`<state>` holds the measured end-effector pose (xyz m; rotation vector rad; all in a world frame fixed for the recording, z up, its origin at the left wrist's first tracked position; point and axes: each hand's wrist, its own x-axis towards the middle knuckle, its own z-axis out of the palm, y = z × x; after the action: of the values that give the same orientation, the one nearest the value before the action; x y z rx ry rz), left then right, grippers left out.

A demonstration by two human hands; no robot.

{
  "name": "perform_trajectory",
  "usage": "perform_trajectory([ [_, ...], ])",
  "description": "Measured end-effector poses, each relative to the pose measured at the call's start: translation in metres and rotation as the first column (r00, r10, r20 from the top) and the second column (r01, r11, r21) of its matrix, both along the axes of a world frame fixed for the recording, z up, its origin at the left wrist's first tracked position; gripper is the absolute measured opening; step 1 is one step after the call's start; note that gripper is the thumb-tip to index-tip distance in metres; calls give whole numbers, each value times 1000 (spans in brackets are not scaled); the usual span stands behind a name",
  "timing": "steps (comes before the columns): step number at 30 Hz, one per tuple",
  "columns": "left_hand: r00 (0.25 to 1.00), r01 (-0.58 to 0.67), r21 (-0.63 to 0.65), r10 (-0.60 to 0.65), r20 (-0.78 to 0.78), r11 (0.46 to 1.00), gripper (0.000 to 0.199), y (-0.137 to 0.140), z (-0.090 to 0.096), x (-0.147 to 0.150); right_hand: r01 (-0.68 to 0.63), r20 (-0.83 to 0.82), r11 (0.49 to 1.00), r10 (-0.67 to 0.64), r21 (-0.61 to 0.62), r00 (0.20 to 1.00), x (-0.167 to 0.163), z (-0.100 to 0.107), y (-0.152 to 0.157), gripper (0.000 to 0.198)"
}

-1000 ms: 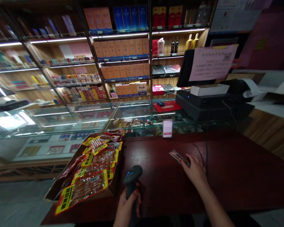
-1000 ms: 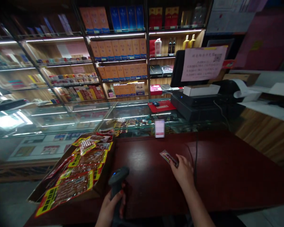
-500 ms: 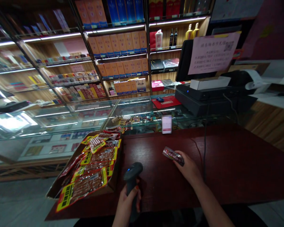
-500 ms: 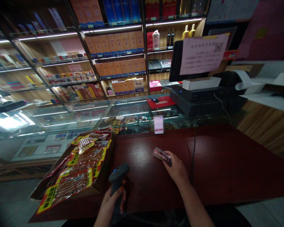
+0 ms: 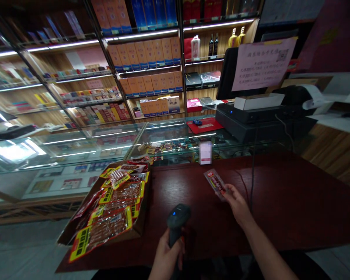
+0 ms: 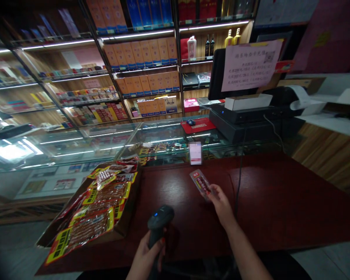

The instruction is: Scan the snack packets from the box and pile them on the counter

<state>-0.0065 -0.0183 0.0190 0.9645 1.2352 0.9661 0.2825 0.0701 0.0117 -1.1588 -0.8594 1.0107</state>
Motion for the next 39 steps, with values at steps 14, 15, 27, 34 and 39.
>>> perform_trajectory([
  [14, 995, -29, 39, 25, 98, 999, 58, -1, -8, -5, -19, -239, 983, -26, -185, 971, -48, 3, 9, 36],
  [15, 994, -29, 46, 24, 103, 999, 56, -1, -6, -5, -5, -216, 982, -37, -190, 976, -49, 4, 10, 36],
  [27, 990, -79, 27, 76, 115, 996, 55, -1, -5, -3, 93, -304, 990, -121, -107, 945, -46, -4, 10, 35],
  [34, 994, -107, 79, 109, -16, 991, 44, -16, 11, 8, 20, -243, 989, -55, -144, 968, -49, -15, 13, 17],
  [39, 996, -25, 104, 33, -85, 994, 29, -24, 32, 11, -22, -196, 983, -14, -181, 981, -46, -21, 15, 4],
])
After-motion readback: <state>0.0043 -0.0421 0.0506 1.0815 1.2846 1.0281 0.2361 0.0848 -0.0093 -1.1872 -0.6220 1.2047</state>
